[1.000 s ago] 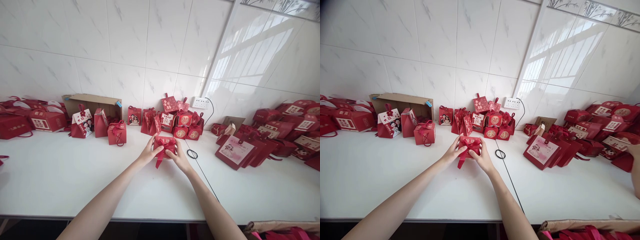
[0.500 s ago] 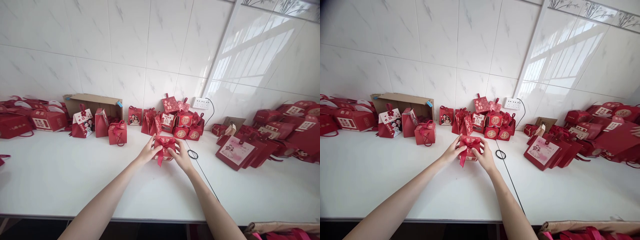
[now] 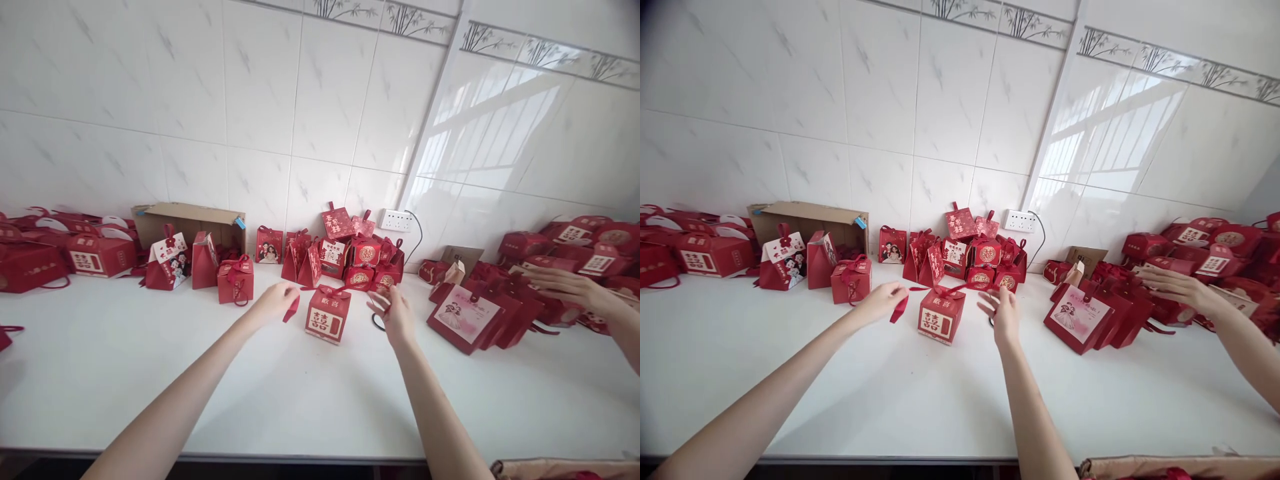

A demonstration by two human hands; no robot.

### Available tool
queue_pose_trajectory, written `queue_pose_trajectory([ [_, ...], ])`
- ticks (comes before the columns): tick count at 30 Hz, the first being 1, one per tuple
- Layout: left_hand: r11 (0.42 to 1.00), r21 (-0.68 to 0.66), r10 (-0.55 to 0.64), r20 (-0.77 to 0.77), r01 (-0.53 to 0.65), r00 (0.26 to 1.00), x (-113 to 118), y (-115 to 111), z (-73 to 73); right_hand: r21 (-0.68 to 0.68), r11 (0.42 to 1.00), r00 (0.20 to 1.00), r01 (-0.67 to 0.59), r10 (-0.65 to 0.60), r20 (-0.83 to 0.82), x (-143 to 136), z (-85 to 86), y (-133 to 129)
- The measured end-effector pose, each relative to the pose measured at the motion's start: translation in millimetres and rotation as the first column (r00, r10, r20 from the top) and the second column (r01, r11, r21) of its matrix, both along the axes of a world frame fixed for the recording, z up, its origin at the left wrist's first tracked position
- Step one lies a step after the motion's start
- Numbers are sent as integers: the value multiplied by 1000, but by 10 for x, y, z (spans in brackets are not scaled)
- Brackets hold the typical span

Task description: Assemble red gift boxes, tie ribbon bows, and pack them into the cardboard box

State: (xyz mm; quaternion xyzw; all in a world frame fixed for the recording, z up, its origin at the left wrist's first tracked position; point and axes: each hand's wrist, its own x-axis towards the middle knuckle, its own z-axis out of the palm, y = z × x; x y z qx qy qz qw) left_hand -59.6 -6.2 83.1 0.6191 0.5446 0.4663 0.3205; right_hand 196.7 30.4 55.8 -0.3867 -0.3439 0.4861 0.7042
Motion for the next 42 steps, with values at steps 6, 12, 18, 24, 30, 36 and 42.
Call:
queue_pose_trajectory([
  [6,981,-5,-168,463,192,870,-151,-140,390,95,992,992,-78,87,-97,64,442,-160],
  [12,956,-41,-188,675,291,713,-38,-322,465,178,966,982,-190,188,29,-50,712,-523],
  [18,887,-192,-268,524,419,808,-141,-590,293,114,940,926,-322,289,241,142,573,-951],
  [24,826,-365,-400,156,429,903,-134,-827,280,-164,936,542,-310,316,778,184,421,-1332],
  [30,779,-497,-559,-273,383,783,21,-941,333,-126,926,121,-356,179,976,31,350,-1393],
  [36,850,-385,-501,-378,360,778,64,-927,397,-114,908,106,-403,170,980,-30,443,-1419],
  [42,899,-153,-419,-572,410,705,111,-876,484,-194,853,162,-484,305,938,-41,556,-1560],
])
